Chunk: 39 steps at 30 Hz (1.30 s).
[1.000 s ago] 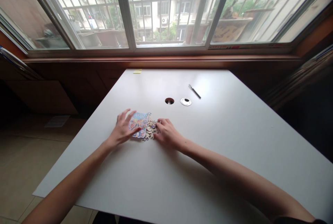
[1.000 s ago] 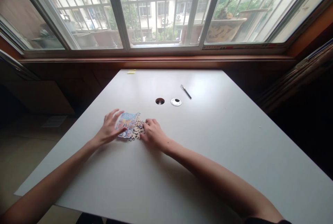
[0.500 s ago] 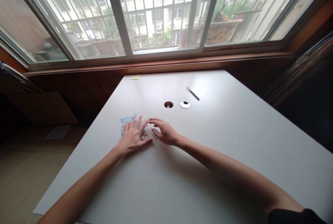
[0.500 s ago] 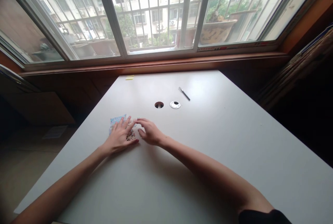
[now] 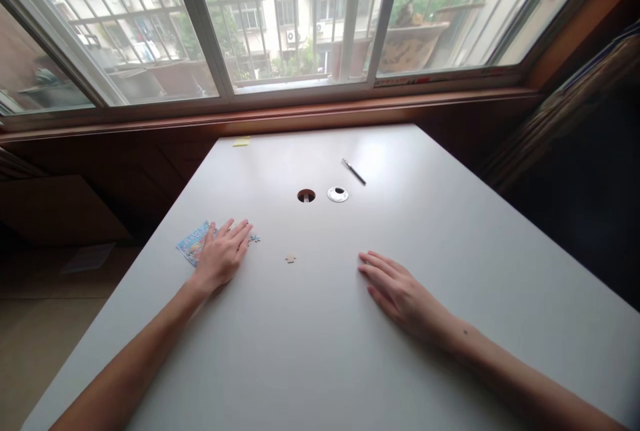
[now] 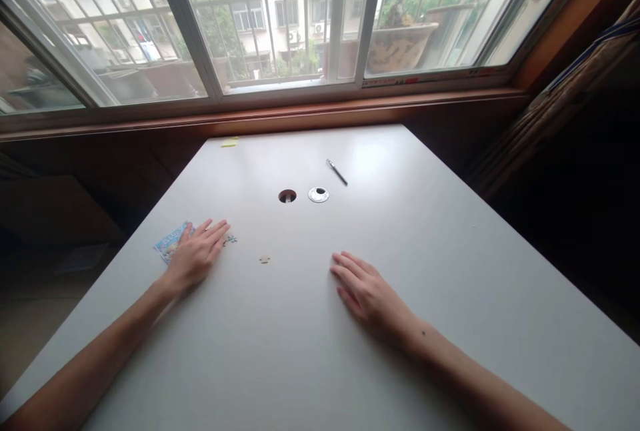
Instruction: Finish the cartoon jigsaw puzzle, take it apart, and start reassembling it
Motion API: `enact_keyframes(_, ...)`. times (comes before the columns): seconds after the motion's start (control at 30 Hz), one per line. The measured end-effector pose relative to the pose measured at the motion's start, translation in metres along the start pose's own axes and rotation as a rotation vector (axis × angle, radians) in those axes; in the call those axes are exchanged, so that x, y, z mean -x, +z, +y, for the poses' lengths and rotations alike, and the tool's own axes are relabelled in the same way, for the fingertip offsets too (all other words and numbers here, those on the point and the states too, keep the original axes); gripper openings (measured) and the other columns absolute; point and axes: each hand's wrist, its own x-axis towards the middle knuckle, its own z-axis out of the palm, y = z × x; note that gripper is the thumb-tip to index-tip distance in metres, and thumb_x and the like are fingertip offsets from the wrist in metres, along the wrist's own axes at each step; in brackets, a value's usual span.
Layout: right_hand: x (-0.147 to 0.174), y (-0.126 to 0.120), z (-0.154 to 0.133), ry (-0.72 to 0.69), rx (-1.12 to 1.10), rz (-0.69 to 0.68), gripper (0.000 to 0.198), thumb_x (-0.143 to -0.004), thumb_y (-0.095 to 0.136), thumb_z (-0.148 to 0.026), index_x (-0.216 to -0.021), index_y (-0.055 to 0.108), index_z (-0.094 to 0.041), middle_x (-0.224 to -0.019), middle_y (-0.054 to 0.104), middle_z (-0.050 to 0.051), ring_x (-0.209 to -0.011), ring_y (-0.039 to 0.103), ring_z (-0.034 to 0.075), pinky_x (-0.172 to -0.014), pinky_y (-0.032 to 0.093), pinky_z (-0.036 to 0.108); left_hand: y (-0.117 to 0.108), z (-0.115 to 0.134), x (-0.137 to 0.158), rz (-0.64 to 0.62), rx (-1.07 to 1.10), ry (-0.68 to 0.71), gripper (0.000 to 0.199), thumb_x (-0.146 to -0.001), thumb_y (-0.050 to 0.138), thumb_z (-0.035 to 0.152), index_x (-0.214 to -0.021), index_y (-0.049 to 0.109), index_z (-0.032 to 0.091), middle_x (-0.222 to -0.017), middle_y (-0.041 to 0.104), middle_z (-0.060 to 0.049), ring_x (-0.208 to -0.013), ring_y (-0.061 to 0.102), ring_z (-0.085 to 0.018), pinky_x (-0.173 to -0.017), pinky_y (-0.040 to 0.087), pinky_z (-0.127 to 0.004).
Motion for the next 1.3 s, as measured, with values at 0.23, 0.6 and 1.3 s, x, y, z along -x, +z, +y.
enact_keyframes(0.23,-0.006,0.0,-0.003,-0.002,0.041,-0.003,0.037,-0.096,0.049,-0.023,-0.133,0.055,-0.021,-0.146,0.052,0.011,-0.139,0.044,0.028,-0.111,0.045,0.046,0.001,0.076,0.014,-0.108,0.044,0.49,0.069,-0.103,0.029,0.056,-0.161,0.015,0.021,-0.164,0.023,-0.006,-0.152,0.024,-0.025,-0.127,0.003,-0.044)
enact_keyframes(0.6,-0.005,0.001,-0.003,0.001,0.037,0.027,0.036,-0.094,0.051,-0.023,-0.13,0.056,-0.022,-0.145,0.053,0.011,-0.136,0.047,0.028,-0.109,0.048,0.047,0.002,0.003,0.046,-0.036,-0.062,0.151,0.07,-0.102,0.036,0.052,-0.16,0.017,0.017,-0.164,0.021,-0.01,-0.153,0.02,-0.03,-0.125,0.006,-0.053)
enact_keyframes(1.3,-0.009,0.029,-0.053,-0.06,0.313,-0.074,0.086,-0.093,0.049,-0.048,-0.159,0.014,-0.006,-0.163,0.017,0.019,-0.152,0.017,0.035,-0.121,0.025,0.055,0.009,0.137,0.038,-0.168,0.171,0.38,0.089,-0.095,0.033,0.07,-0.16,0.012,0.011,-0.166,0.009,-0.014,-0.155,0.011,-0.032,-0.126,0.01,-0.053)
